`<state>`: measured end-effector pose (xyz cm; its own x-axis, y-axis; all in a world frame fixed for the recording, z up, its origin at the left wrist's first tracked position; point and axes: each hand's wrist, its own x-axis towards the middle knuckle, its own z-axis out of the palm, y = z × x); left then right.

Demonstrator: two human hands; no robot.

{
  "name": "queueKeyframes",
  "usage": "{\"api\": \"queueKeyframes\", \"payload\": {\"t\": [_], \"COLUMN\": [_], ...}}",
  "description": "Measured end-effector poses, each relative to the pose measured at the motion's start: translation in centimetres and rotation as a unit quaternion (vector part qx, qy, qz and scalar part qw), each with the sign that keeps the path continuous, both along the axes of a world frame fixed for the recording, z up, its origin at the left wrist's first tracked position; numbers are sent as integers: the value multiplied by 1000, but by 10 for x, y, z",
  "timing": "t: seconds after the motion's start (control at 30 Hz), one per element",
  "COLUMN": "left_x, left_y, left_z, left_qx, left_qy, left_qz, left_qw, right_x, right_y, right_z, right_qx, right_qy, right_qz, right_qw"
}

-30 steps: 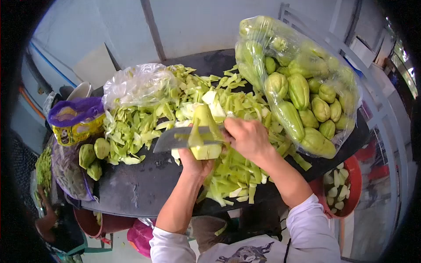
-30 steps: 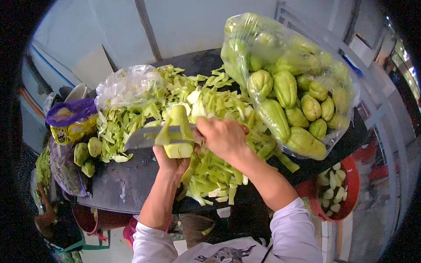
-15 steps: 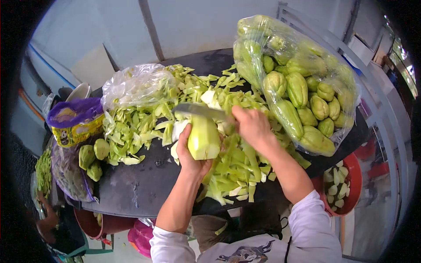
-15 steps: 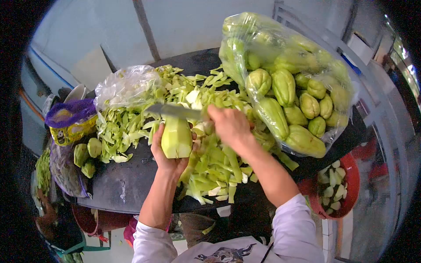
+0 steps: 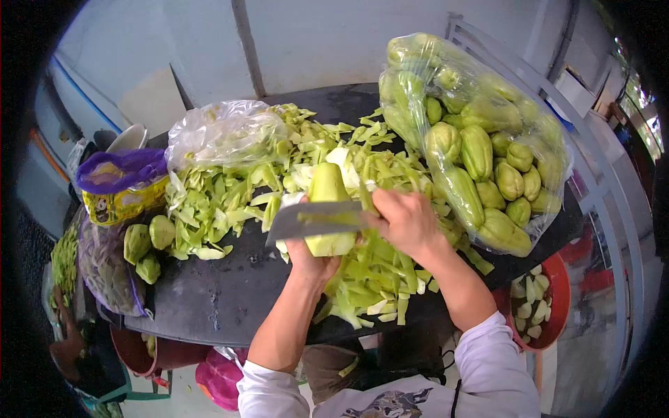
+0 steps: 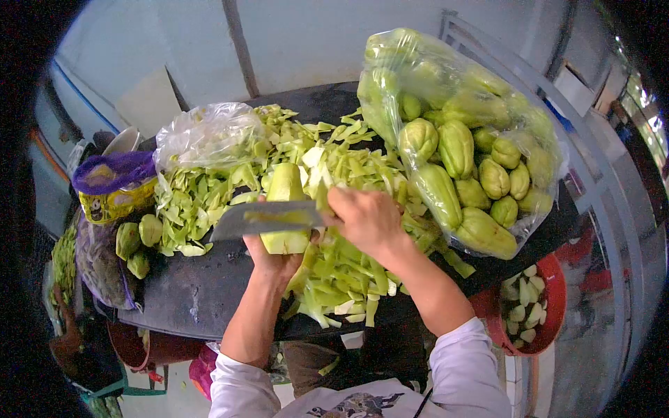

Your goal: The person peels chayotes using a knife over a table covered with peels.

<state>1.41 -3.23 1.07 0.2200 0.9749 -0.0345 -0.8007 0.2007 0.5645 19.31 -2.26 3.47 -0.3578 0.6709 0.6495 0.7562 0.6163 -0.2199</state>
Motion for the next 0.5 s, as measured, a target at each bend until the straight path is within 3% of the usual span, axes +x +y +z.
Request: {"api": "queueKeyframes", "payload": {"t": [0.1,0.2,0.23,0.37,0.43,0.5], "left_x": [-2,1,0,2,1,-1], "left_y": [7,0,3,5,2,1], "left_z": [-8,3,9,13,13,16], "left_qx": [-40,21,-24,-17,-28,19], "left_qy": [4,3,12,6,5,-30], "left_qz": [31,12,31,33,38,13], "left_qw": [999,1000,999,999,999,999], "right_x": [-6,10,15,20,22,38], "right_y": [-7,28,34,44,48,53], "right_z": [-2,-28,-38,-36,-30,-31], "right_qx": [45,-7,-3,-22,-180,-165], "right_qy": [-1,11,13,-27,-39,-22], "right_qz": [8,-52,-58,-100,-164,-187], "right_qw": [999,999,998,994,969,968]}}
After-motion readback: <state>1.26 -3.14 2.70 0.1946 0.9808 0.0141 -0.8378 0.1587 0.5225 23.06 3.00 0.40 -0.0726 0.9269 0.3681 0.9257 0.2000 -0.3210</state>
